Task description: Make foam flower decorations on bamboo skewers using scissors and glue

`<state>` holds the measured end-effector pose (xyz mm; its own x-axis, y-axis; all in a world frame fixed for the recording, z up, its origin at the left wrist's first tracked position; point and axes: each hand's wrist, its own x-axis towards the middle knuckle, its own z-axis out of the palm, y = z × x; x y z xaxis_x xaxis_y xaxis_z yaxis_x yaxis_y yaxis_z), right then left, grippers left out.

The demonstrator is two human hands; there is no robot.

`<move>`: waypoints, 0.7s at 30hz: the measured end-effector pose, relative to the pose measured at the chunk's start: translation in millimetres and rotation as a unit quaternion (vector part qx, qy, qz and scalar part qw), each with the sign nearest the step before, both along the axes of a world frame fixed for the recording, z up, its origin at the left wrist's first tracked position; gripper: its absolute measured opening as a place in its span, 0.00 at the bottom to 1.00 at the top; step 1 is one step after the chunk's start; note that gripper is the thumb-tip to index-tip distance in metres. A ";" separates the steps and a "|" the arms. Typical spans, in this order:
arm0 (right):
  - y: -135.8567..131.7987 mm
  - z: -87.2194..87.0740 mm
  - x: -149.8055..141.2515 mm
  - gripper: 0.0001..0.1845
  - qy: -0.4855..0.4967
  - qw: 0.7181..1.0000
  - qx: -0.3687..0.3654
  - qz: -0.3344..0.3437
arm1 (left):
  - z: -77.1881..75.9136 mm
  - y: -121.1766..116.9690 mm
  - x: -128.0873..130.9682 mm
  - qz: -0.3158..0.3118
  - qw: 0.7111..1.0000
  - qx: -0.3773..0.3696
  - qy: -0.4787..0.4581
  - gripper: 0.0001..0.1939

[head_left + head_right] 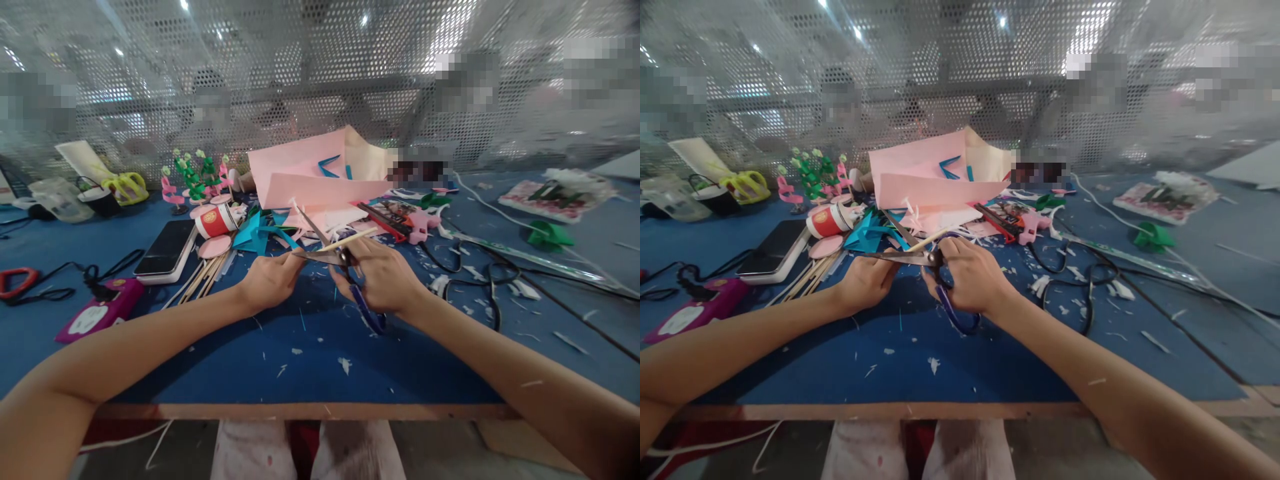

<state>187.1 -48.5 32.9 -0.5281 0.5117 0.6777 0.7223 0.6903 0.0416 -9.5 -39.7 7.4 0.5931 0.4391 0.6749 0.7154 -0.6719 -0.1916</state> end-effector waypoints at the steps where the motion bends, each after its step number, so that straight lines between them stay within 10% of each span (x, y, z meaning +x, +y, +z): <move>1: -0.2 0.1 0.0 0.06 0.000 1.000 -0.001 -0.002 | 0.2 0.1 0.0 -0.003 1.000 0.006 -0.002 0.13; 14: -2.8 2.7 0.1 0.06 0.021 0.999 -0.017 -0.017 | 8.0 -4.5 1.1 -0.073 0.992 0.045 -0.095 0.11; 21: 0.8 3.4 2.8 0.05 0.015 1.000 -0.019 -0.014 | 11.8 -6.0 4.0 -0.142 0.974 -0.068 -0.162 0.09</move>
<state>189.9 -47.6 36.3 -0.4928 0.5509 0.6735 0.7414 0.6710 -0.0064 -5.5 -45.7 19.2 0.4697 0.3860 0.7939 0.5046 -0.8553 0.1174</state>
